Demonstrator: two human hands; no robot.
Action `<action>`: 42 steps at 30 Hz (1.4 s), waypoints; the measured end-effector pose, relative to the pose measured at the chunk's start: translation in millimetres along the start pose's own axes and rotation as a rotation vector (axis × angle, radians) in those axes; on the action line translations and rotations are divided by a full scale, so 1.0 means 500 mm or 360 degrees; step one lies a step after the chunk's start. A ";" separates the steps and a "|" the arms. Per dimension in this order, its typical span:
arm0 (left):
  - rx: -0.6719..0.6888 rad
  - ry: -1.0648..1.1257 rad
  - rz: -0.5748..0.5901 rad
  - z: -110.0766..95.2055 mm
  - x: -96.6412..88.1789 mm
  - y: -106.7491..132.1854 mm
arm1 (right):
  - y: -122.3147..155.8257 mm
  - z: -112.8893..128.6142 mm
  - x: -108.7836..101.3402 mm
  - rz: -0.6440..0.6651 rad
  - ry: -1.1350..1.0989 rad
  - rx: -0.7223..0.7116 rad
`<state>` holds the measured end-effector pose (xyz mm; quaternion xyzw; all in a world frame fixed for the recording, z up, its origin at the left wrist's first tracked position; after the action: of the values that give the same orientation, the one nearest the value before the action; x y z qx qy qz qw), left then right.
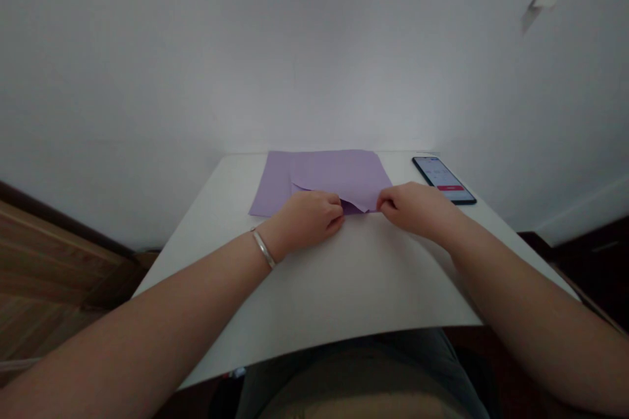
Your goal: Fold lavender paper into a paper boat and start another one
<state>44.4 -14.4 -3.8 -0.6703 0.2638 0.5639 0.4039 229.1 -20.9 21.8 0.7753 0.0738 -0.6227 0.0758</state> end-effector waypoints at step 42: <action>-0.0114 0.0206 -0.0094 0.033 0.042 0.002 | -0.011 0.055 0.054 -0.0360 -0.0495 -0.0215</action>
<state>39.2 1.2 -24.8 -0.7270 0.2492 0.5162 0.3781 207.6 -20.9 -10.5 0.6496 0.1893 -0.7332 0.0676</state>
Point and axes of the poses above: each hand's wrist, its own y-axis away from the middle knuckle, its own x-axis out of the palm, z = x × y, the point moved 3 cm from there along -y, towards the middle knuckle, and after that the axes turned 9 degrees about y, right-handed, at the moved point
